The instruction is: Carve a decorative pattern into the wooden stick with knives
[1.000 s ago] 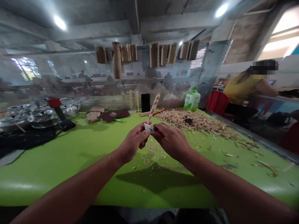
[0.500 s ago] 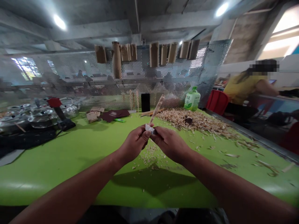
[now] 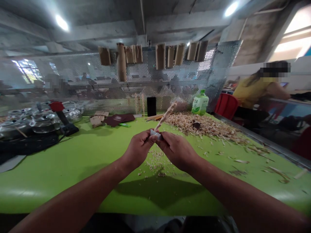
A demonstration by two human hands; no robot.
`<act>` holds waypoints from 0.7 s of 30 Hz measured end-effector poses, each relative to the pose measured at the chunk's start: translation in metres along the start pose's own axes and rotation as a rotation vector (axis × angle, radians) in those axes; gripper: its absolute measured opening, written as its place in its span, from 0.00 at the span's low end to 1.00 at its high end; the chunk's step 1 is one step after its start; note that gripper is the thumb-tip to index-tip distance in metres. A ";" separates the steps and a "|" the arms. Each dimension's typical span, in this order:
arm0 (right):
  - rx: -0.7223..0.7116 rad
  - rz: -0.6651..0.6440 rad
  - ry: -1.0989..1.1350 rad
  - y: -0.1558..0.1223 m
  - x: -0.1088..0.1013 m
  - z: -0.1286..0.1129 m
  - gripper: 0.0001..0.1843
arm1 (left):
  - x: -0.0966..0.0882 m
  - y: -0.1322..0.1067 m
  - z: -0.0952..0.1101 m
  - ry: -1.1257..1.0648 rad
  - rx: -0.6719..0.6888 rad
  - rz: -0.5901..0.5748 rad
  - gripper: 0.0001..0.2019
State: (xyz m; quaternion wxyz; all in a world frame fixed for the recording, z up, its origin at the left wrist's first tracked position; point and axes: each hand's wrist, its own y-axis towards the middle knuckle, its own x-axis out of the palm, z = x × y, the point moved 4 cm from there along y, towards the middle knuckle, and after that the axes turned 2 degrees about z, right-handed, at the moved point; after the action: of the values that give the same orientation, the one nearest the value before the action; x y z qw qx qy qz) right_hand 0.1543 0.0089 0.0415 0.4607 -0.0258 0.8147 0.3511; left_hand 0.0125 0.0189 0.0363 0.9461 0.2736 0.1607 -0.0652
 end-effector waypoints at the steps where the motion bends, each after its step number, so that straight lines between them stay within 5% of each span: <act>1: 0.002 0.003 0.001 0.000 0.000 0.000 0.21 | -0.001 0.000 0.000 0.014 0.006 0.011 0.19; 11: 0.069 -0.110 0.070 0.003 0.003 0.005 0.22 | 0.000 0.000 -0.002 0.101 0.087 -0.015 0.18; 21: 0.046 -0.038 -0.005 0.000 0.002 0.001 0.21 | -0.002 0.000 -0.004 0.149 0.109 0.042 0.17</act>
State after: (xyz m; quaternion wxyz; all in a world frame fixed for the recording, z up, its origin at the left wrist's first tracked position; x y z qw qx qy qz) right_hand 0.1535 0.0098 0.0400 0.4699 -0.0298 0.8207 0.3237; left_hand 0.0095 0.0212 0.0338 0.9164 0.3319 0.2213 -0.0334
